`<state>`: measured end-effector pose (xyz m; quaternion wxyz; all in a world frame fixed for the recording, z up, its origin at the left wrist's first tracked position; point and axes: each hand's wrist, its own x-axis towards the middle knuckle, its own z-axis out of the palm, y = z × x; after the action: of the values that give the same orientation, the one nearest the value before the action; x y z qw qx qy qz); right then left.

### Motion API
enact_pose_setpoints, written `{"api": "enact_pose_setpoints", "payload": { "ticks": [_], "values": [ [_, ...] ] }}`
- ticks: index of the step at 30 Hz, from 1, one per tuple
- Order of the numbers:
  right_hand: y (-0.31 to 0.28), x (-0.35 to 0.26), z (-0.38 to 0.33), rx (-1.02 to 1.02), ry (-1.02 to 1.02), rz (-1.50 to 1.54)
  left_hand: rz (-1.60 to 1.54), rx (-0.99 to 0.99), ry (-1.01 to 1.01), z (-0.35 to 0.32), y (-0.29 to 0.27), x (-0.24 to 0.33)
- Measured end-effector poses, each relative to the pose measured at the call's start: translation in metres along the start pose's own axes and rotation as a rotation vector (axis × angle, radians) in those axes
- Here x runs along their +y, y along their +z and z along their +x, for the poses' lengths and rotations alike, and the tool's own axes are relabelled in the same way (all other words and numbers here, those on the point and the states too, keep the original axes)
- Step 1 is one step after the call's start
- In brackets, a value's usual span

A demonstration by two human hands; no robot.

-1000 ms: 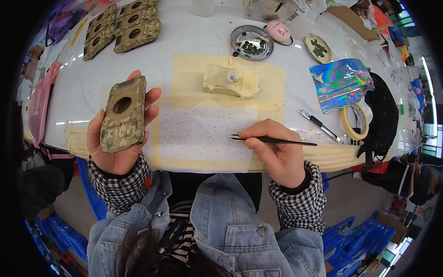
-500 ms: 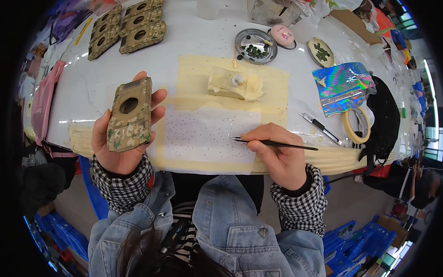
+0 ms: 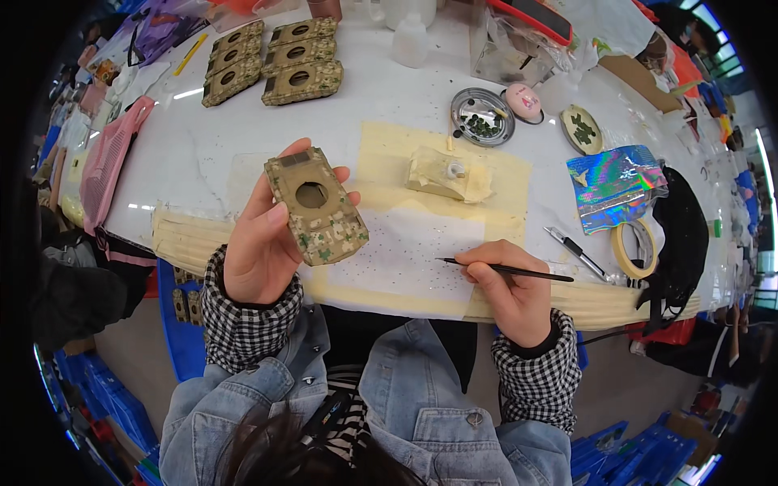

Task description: Painting camouflage patterns on plastic toy tank parts.

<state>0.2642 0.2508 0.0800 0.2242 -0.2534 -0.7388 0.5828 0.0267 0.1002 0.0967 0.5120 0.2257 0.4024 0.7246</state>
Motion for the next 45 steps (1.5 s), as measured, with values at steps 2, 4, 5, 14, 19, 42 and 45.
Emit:
{"api": "enact_pose_setpoints", "payload": {
  "ticks": [2, 4, 5, 14, 19, 42, 45],
  "values": [
    [0.000, 0.001, 0.001, 0.004, 0.007, 0.028, 0.000, -0.003, 0.007, 0.000, 0.000, 0.000],
    [0.000, 0.001, 0.001, 0.003, -0.001, 0.041, -0.018, -0.010, 0.021, -0.001, -0.001, 0.000],
    [0.000, 0.001, 0.001, 0.002, -0.005, 0.047, -0.013, -0.008, 0.019, -0.001, 0.000, 0.001],
    [-0.002, 0.007, -0.001, 0.009, -0.054, 0.048, -0.048, -0.009, 0.019, 0.001, 0.000, -0.003],
    [-0.002, 0.005, 0.000, -0.008, -0.038, 0.028, -0.059, -0.029, 0.008, 0.000, -0.001, -0.002],
    [-0.004, 0.003, 0.004, -0.133, -0.725, -0.724, -0.034, -0.106, 0.019, 0.003, -0.005, -0.004],
    [-0.004, 0.003, 0.004, -0.139, -0.722, -0.730, -0.045, -0.071, 0.051, 0.003, -0.002, -0.006]
  ]
}}
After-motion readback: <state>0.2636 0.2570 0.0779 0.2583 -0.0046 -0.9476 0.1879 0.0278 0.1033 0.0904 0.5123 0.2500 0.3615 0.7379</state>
